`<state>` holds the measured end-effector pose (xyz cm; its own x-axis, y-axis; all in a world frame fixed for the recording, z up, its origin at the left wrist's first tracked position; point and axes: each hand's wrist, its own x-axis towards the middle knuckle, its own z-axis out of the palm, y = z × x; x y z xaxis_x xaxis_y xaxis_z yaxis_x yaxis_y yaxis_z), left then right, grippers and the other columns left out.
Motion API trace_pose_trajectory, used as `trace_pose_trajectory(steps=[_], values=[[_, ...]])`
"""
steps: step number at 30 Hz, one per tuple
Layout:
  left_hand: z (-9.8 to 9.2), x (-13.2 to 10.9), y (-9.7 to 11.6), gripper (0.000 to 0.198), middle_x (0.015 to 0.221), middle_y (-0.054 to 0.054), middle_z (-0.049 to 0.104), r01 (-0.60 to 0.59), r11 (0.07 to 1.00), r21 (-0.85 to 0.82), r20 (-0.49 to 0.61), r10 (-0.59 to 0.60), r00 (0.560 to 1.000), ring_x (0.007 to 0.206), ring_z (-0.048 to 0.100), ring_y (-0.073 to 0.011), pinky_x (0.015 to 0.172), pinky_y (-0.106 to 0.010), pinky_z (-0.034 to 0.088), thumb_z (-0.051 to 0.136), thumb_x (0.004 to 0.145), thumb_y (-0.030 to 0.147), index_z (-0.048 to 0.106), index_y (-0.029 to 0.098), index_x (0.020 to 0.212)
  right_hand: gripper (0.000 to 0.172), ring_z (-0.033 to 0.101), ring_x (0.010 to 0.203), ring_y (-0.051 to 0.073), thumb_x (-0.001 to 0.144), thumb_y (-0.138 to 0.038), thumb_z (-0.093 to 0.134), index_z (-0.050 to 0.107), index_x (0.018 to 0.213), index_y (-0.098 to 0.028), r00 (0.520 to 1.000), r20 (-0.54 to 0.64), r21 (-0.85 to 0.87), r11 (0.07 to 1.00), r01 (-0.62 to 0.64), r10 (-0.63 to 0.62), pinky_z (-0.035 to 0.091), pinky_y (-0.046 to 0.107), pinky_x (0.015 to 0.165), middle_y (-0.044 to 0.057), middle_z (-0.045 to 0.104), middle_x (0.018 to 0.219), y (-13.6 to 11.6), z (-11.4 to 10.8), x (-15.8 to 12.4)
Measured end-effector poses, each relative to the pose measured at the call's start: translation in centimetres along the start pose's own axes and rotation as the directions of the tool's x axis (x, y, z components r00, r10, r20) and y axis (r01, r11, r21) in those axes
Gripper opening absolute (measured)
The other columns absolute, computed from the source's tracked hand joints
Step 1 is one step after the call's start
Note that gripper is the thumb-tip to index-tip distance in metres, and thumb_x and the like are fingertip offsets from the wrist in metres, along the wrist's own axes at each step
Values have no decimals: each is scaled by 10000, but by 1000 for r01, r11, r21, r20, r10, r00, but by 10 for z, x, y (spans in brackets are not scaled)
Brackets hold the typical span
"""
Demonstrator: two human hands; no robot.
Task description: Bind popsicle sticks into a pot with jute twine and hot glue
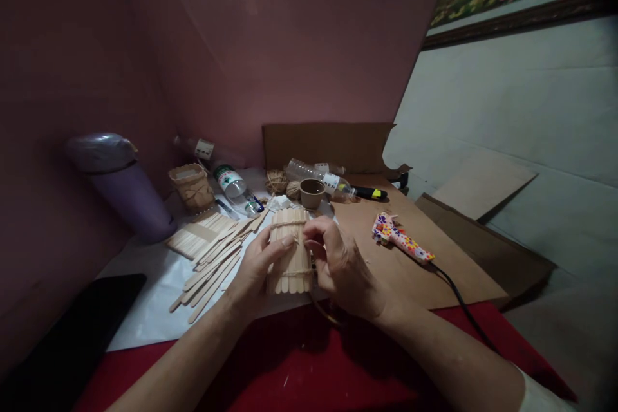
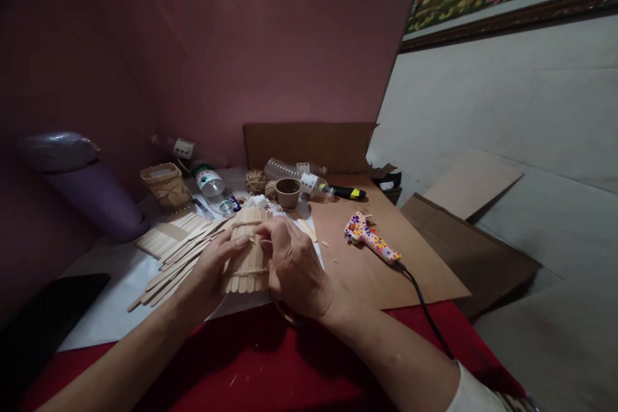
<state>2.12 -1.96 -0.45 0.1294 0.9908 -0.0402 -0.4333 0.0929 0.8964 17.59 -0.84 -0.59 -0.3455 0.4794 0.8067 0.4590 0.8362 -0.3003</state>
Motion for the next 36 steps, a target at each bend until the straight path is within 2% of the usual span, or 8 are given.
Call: trace_pose_trajectory(steps=[4, 6, 11, 14, 24, 28, 32, 36], values=[[2, -2, 4, 471, 910, -110, 725, 19, 1000, -13, -10, -19, 1000, 733, 690, -241, 608, -306, 547, 725, 728, 329, 595, 118, 1129, 293, 579, 908, 181, 842, 6, 453, 459, 1034, -216, 978, -202, 78, 996, -34, 49, 500, 304, 790, 54, 570, 975, 2, 2, -2], [3, -3, 5, 457, 886, -106, 722, 35, 999, -26, -6, -35, 999, 715, 684, -235, 594, -302, 544, 714, 735, 329, 595, 115, 1121, 290, 577, 907, 172, 854, 3, 467, 464, 1034, -225, 965, -254, 94, 995, -40, 63, 494, 294, 788, 41, 569, 972, 3, 3, -2], [2, -2, 2, 419, 911, -107, 725, 16, 1000, -23, 12, -16, 1000, 752, 688, -224, 622, -280, 540, 704, 758, 310, 604, 119, 1118, 268, 583, 912, 184, 861, -12, 477, 484, 1044, -208, 993, -100, 113, 992, -52, 64, 494, 309, 806, 56, 584, 975, 1, 4, -2], [-1, 0, -2, 413, 948, -100, 728, -18, 1000, -5, 21, 18, 1000, 770, 692, -208, 654, -266, 539, 716, 764, 300, 609, 132, 1126, 241, 584, 880, 193, 869, -31, 490, 488, 1042, -198, 995, -59, 89, 994, -69, 75, 496, 315, 775, 65, 592, 958, -1, 4, -2], [-1, 0, -6, 477, 1050, -112, 726, -20, 999, 38, -25, 21, 999, 892, 702, -261, 709, -304, 554, 770, 715, 337, 612, 144, 1121, 139, 606, 807, 210, 908, -97, 485, 477, 1007, -194, 1000, 4, -77, 997, 31, -30, 509, 331, 711, 87, 629, 915, -3, 2, 0], [1, -1, -4, 481, 1005, -112, 736, 6, 1000, 24, -75, -5, 997, 786, 708, -233, 678, -304, 558, 779, 694, 332, 621, 130, 1101, 199, 602, 825, 217, 877, -56, 448, 475, 1025, -186, 1000, 0, -75, 997, 31, -32, 517, 346, 720, 100, 620, 939, -2, 4, -1], [6, -4, 1, 486, 875, -101, 737, 13, 1000, -11, -82, -14, 997, 714, 700, -237, 602, -304, 557, 753, 704, 340, 613, 116, 1111, 218, 600, 873, 210, 885, -58, 451, 477, 1039, -210, 988, -151, -11, 999, -40, 38, 519, 349, 757, 79, 601, 953, 3, 7, -4], [7, -5, 7, 482, 831, -80, 727, 32, 998, -44, -111, -37, 993, 653, 689, -215, 583, -298, 557, 742, 701, 321, 605, 126, 1121, 175, 585, 843, 184, 921, -130, 496, 487, 1067, -227, 893, -395, 122, 975, -184, 218, 506, 334, 748, 49, 584, 937, 11, 4, -2]])
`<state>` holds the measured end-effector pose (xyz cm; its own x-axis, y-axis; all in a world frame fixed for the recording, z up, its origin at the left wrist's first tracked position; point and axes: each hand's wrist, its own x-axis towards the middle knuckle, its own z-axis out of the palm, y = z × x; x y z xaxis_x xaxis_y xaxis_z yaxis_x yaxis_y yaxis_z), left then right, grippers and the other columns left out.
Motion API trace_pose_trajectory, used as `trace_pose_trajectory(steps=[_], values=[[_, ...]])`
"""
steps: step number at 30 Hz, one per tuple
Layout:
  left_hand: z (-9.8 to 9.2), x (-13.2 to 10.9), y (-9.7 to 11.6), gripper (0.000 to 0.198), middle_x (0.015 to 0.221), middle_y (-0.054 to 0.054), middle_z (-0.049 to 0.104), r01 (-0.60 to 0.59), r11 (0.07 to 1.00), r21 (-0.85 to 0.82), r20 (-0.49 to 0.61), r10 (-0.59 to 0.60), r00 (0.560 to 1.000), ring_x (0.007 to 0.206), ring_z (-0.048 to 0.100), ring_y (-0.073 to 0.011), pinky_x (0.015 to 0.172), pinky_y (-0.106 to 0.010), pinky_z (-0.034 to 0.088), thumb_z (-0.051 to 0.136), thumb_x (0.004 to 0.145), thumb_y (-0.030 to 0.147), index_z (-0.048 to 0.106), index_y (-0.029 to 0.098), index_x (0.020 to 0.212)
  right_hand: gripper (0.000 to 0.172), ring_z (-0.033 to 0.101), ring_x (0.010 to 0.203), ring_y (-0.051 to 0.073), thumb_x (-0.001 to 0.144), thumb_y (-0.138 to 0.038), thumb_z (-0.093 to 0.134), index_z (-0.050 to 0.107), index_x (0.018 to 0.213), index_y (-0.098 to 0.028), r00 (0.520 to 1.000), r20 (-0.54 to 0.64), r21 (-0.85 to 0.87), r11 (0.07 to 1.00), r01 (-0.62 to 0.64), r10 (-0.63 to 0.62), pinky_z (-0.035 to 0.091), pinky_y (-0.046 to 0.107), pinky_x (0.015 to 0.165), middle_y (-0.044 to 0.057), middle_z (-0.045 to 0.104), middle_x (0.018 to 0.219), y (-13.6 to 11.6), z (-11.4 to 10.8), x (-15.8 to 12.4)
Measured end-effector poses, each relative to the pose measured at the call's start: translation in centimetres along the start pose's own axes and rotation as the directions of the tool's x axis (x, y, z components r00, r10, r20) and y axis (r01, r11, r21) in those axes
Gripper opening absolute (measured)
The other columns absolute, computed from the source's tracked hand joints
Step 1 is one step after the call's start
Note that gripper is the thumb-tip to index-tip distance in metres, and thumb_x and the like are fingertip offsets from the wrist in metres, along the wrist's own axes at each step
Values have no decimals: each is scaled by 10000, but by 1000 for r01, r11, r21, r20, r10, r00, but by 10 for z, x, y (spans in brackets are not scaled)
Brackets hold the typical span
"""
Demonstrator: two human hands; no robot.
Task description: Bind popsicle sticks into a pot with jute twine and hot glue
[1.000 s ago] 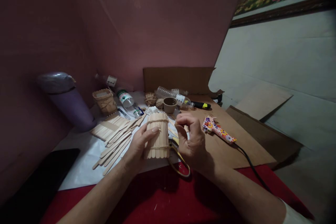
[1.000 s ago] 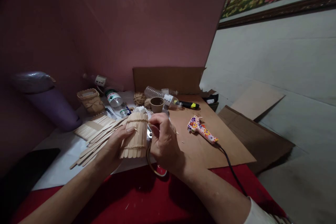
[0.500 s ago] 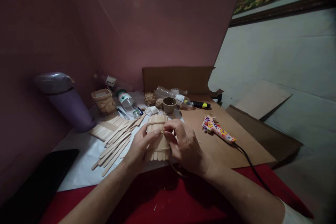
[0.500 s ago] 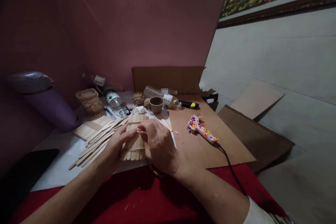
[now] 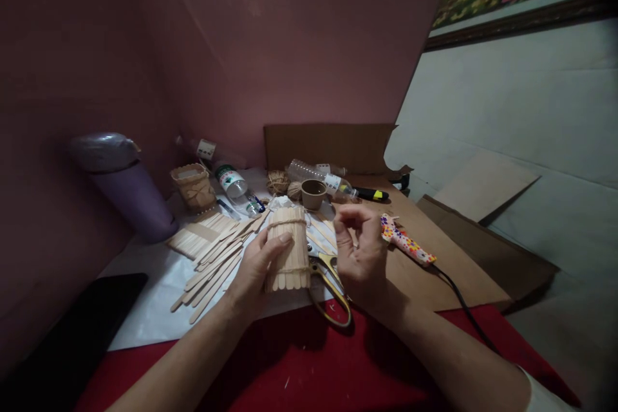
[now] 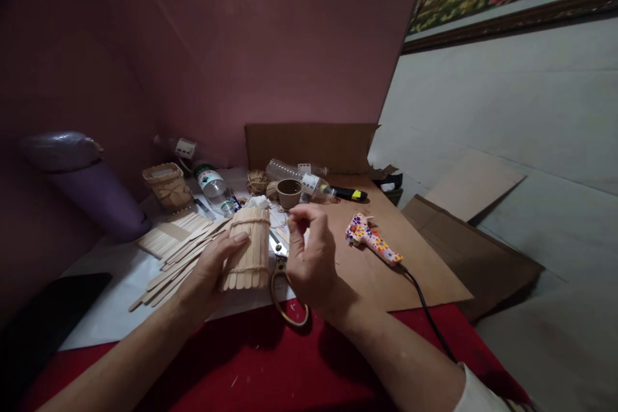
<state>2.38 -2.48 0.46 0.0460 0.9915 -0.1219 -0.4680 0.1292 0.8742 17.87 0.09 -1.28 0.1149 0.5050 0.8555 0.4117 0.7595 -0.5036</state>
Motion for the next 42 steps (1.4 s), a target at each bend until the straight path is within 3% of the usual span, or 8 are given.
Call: trace_pose_trajectory(steps=[4, 9, 20, 24, 29, 30, 36, 42], values=[[-4, 2, 6, 493, 800, -63, 719, -12, 998, -54, -45, 9, 999, 647, 690, -208, 599, -298, 564, 700, 741, 323, 591, 135, 1184, 128, 528, 672, 146, 881, -274, 622, 513, 908, -213, 983, -66, 131, 978, -161, 171, 470, 285, 631, -8, 535, 755, 9, -5, 8], [-7, 3, 8, 472, 800, -64, 714, -27, 998, -56, -35, 25, 999, 660, 690, -211, 609, -301, 566, 681, 765, 320, 591, 129, 1188, 176, 487, 566, 118, 835, -297, 673, 567, 741, -192, 926, 125, 210, 903, -375, 355, 392, 238, 516, -32, 542, 628, 15, -2, 6], [-6, -1, 6, 602, 957, -75, 714, -108, 992, -62, 77, 113, 991, 796, 698, -202, 698, -274, 563, 786, 697, 339, 559, 169, 1228, 311, 483, 489, 111, 908, -419, 558, 584, 706, -184, 903, 226, 215, 885, -412, 365, 390, 234, 476, -26, 548, 552, 15, -2, 3], [-9, 1, 3, 663, 979, -89, 721, -114, 992, -55, 94, 119, 988, 796, 705, -213, 677, -284, 567, 821, 656, 340, 549, 177, 1239, 466, 459, 480, 109, 963, -451, 472, 530, 584, -188, 926, 247, 167, 929, -331, 285, 377, 245, 484, -22, 496, 506, 8, -7, 0], [-9, 2, 1, 684, 1018, -117, 723, -130, 991, -38, 68, 132, 989, 855, 705, -246, 698, -306, 572, 854, 602, 318, 566, 156, 1201, 7, 583, 707, 153, 913, -213, 579, 575, 914, -207, 994, 96, 172, 982, -72, 56, 491, 291, 650, 13, 603, 783, -1, -10, -7], [-9, 2, 1, 676, 1037, -123, 720, -137, 990, -32, 71, 138, 988, 869, 703, -248, 708, -308, 572, 849, 612, 312, 564, 153, 1204, 96, 604, 780, 168, 897, -157, 579, 566, 973, -213, 994, 110, 184, 983, 6, -27, 512, 318, 713, 28, 617, 847, -2, -10, -9], [-8, 2, -1, 610, 1083, -131, 712, -117, 991, -63, 148, 125, 981, 906, 703, -261, 727, -322, 570, 808, 681, 297, 558, 166, 1221, 493, 612, 998, 228, 830, 16, 525, 520, 1256, -232, 898, 265, 163, 935, 316, -350, 549, 421, 845, 93, 687, 1113, -13, -13, -10], [-9, 2, -4, 537, 1013, -118, 726, -102, 992, -79, 157, 113, 981, 886, 708, -261, 754, -331, 558, 821, 664, 311, 596, 163, 1129, 510, 620, 921, 227, 864, -27, 520, 514, 1330, -233, 845, 291, 54, 889, 454, -449, 585, 370, 726, 63, 733, 977, -13, -12, -6]])
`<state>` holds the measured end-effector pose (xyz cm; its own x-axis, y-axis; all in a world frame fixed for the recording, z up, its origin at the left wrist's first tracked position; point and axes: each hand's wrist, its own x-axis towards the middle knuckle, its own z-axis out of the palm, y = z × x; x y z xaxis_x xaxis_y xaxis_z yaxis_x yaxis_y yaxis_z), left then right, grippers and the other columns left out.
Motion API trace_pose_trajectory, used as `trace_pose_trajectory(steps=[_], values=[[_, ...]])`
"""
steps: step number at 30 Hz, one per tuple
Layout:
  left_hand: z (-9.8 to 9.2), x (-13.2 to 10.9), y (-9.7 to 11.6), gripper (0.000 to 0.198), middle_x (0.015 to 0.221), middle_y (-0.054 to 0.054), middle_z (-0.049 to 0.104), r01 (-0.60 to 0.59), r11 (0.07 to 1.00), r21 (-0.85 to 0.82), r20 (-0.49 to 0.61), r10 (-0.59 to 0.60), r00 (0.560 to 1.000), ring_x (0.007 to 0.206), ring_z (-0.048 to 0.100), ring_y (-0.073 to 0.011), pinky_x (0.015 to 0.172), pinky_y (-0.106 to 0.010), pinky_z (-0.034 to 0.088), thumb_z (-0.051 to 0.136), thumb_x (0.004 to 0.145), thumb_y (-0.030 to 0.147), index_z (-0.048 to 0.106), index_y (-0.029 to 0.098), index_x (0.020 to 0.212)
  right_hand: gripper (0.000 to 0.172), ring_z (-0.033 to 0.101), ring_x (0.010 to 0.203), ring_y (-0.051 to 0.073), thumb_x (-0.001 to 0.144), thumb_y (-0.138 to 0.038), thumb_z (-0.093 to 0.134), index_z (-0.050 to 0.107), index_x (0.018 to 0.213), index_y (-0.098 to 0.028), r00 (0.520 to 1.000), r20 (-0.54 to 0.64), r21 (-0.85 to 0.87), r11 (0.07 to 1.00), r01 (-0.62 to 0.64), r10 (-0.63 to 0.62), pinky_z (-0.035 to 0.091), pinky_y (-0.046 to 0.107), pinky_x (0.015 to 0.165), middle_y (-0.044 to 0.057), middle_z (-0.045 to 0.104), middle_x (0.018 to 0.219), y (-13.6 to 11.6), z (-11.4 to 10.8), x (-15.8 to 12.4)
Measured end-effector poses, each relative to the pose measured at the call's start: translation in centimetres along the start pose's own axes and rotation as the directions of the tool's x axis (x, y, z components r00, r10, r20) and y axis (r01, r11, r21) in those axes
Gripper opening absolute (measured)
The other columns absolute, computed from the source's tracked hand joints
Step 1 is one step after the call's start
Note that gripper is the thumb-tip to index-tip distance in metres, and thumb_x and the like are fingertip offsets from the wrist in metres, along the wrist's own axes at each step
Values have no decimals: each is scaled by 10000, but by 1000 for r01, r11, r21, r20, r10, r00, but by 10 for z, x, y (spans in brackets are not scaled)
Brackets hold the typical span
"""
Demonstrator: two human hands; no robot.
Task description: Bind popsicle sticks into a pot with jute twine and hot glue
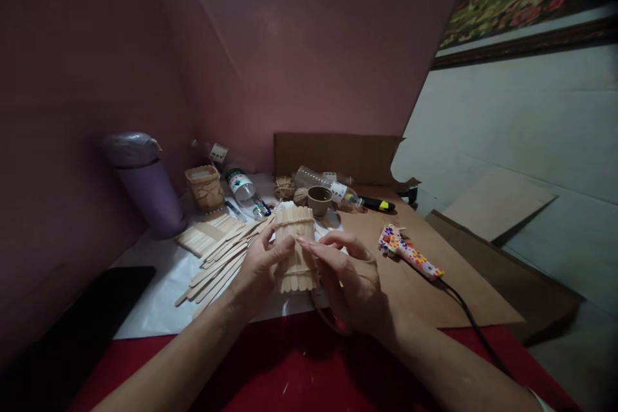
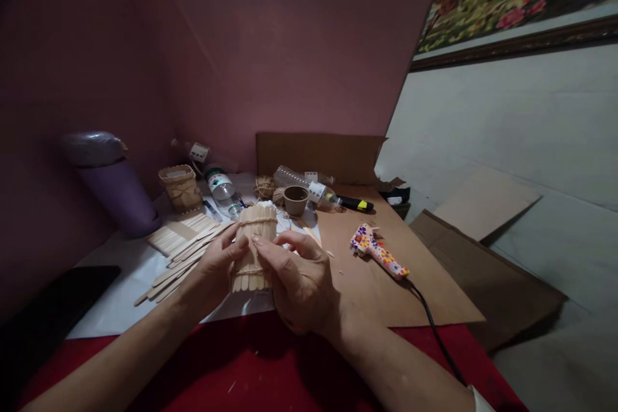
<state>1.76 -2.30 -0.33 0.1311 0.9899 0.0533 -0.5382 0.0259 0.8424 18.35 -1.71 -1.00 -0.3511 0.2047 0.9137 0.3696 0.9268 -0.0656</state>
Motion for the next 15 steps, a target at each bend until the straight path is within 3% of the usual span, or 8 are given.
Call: trace_pose_trajectory(steps=[7, 11, 15], values=[[-3, 2, -4, 490, 991, -115, 716, -3, 1000, 12, 44, 2, 999, 854, 704, -249, 751, -338, 548, 775, 730, 303, 560, 161, 1146, 441, 604, 934, 232, 854, -30, 563, 574, 1258, -205, 998, 8, 19, 998, -56, 56, 574, 357, 702, 82, 719, 966, 3, 3, -2], [-2, 1, -3, 469, 1026, -130, 705, 3, 1000, 3, 53, -3, 999, 873, 698, -254, 752, -349, 550, 757, 752, 309, 555, 158, 1147, 505, 585, 961, 236, 846, -20, 539, 526, 1307, -226, 996, 4, 105, 991, -88, 88, 559, 405, 785, 73, 728, 1039, 1, 1, -3], [2, -1, 0, 526, 1067, -138, 699, 35, 999, -33, 44, -33, 998, 917, 692, -268, 775, -361, 557, 793, 706, 315, 560, 158, 1151, 585, 575, 977, 234, 819, 31, 514, 483, 1341, -231, 995, -36, 88, 992, -86, 89, 547, 410, 810, 79, 719, 1121, -1, -2, -4]])
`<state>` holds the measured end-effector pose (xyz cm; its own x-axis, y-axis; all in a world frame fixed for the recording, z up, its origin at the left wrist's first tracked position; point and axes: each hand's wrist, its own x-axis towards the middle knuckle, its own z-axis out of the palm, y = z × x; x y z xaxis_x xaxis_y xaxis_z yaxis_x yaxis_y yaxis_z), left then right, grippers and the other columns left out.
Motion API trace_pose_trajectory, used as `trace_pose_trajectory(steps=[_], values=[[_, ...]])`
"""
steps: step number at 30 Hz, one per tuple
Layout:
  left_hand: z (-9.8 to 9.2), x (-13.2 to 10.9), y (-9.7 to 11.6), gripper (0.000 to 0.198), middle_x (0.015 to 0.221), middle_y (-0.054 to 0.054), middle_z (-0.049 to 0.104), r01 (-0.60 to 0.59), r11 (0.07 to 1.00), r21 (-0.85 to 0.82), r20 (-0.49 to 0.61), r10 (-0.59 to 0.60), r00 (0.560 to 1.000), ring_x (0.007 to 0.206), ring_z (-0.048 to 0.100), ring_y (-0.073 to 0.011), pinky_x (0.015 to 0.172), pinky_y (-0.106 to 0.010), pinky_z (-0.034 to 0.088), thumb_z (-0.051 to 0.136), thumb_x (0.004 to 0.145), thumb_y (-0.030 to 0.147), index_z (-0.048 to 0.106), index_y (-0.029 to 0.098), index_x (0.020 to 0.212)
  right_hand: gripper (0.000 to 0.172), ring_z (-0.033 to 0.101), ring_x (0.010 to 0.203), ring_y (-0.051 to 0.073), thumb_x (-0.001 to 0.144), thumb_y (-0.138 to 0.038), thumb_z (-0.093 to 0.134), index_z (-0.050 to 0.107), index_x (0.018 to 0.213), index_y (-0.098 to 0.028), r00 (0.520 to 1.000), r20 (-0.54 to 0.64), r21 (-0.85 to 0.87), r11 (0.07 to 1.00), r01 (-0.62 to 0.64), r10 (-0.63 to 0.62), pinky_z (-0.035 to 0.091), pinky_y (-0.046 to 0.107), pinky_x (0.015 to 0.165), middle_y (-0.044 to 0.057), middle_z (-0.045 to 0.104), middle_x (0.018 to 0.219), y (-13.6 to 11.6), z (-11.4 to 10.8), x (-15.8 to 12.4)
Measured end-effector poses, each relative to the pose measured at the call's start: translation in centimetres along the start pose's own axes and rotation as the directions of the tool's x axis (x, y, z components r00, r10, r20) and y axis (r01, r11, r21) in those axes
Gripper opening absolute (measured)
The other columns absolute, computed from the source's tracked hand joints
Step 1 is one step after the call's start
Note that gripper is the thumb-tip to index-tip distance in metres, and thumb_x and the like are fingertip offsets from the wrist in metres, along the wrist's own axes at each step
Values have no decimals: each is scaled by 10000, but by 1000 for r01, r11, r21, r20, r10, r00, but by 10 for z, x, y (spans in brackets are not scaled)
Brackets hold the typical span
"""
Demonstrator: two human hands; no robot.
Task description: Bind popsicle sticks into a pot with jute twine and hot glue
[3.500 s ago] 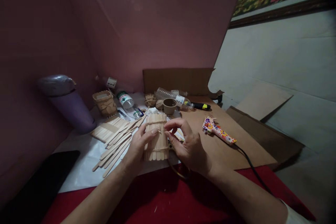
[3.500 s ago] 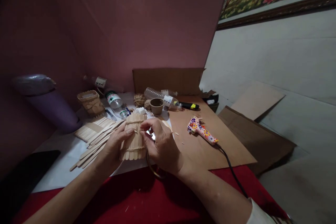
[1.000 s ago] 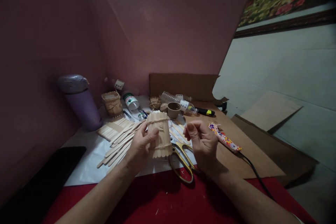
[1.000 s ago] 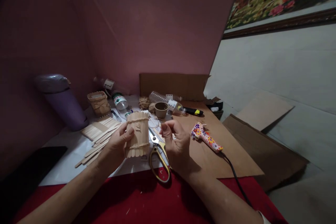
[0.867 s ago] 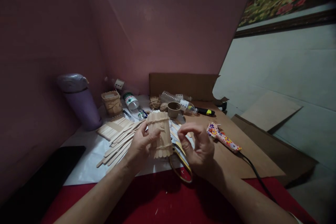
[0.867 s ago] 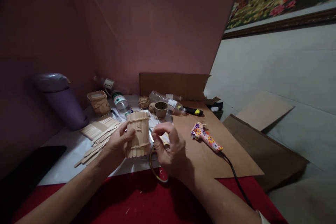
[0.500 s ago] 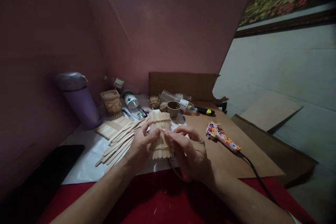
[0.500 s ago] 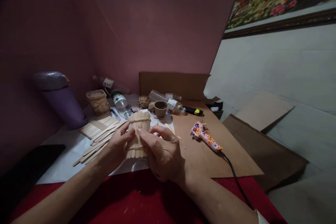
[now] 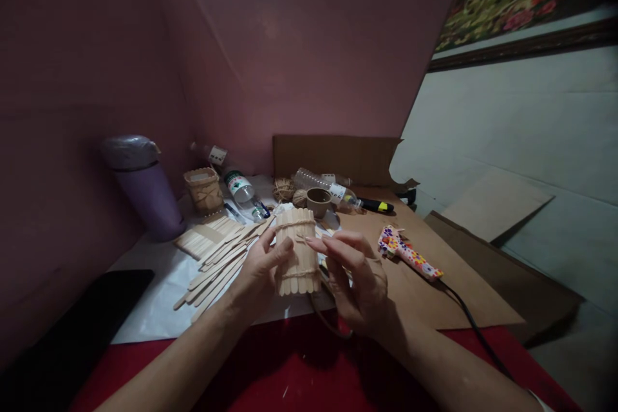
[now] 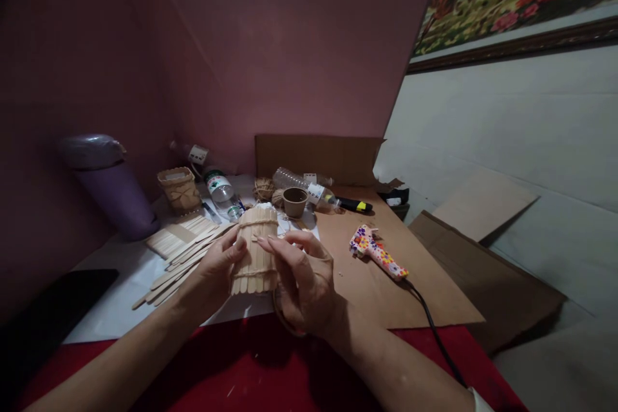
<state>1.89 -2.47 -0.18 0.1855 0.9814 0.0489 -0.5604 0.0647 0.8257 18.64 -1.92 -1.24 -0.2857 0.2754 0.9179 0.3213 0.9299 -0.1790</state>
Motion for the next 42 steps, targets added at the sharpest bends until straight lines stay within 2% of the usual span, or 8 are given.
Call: trace_pose_trajectory(steps=[10, 17, 25, 30, 34, 36, 39, 42], values=[[-3, 2, -3, 514, 1032, -127, 714, -4, 1000, -30, 30, 5, 1000, 904, 700, -271, 799, -380, 562, 795, 706, 317, 570, 156, 1139, 520, 587, 955, 229, 829, -2, 556, 533, 1318, -179, 997, -2, -102, 992, 72, -72, 568, 341, 735, 88, 722, 1036, 4, 7, -2], [0, 0, -2, 514, 1050, -125, 714, 1, 1000, -18, 17, -1, 1000, 913, 700, -269, 787, -367, 565, 796, 705, 318, 575, 161, 1141, 554, 590, 939, 224, 840, 15, 519, 516, 1337, -229, 999, -53, -43, 999, -3, 1, 560, 388, 806, 64, 734, 1056, -1, 4, 0], [-1, 1, -2, 563, 1068, -122, 713, 8, 999, -31, -14, -8, 1000, 954, 694, -273, 848, -364, 541, 830, 655, 320, 594, 165, 1141, 612, 573, 980, 241, 822, -4, 552, 473, 1394, -206, 998, 17, -90, 994, 65, -63, 563, 363, 743, 77, 714, 1085, 5, 7, -5], [0, 1, 0, 561, 1058, -110, 717, 16, 1000, 3, -36, -16, 999, 942, 695, -266, 802, -344, 558, 824, 652, 322, 604, 173, 1146, 531, 572, 1048, 226, 886, -38, 474, 467, 1370, -257, 993, -56, 35, 994, -102, 104, 523, 417, 872, 74, 660, 1187, 1, 6, -5], [1, 0, 3, 550, 1095, -125, 705, 6, 1000, 27, -30, -5, 1000, 952, 690, -276, 764, -340, 569, 791, 685, 291, 594, 169, 1184, 401, 588, 1071, 241, 947, -264, 510, 450, 1343, -245, 898, -62, 170, 891, -421, 436, 526, 429, 864, 110, 585, 1262, 0, 13, -8], [1, -1, 4, 512, 1129, -127, 694, -18, 1000, 21, -29, 18, 999, 991, 678, -282, 778, -343, 568, 760, 710, 252, 591, 169, 1186, 533, 568, 1153, 271, 913, -402, 577, 396, 1380, -220, 831, 63, 259, 795, -549, 553, 513, 459, 923, 137, 557, 1312, -1, 18, -9], [1, -1, 3, 484, 1170, -118, 678, -69, 998, 13, -24, 69, 997, 1050, 655, -278, 836, -352, 554, 715, 745, 201, 580, 177, 1209, 802, 484, 1300, 308, 827, -502, 665, 270, 1460, -208, 738, 270, 365, 643, -673, 619, 471, 498, 1017, 165, 477, 1430, -7, 24, -9], [1, 1, 0, 508, 1213, -105, 660, -124, 992, 21, -19, 124, 992, 1111, 626, -261, 918, -344, 518, 711, 752, 184, 568, 184, 1240, 930, 397, 1377, 314, 773, -458, 732, 200, 1498, -221, 680, 331, 333, 593, -733, 654, 382, 534, 1104, 160, 379, 1517, -14, 25, -6]])
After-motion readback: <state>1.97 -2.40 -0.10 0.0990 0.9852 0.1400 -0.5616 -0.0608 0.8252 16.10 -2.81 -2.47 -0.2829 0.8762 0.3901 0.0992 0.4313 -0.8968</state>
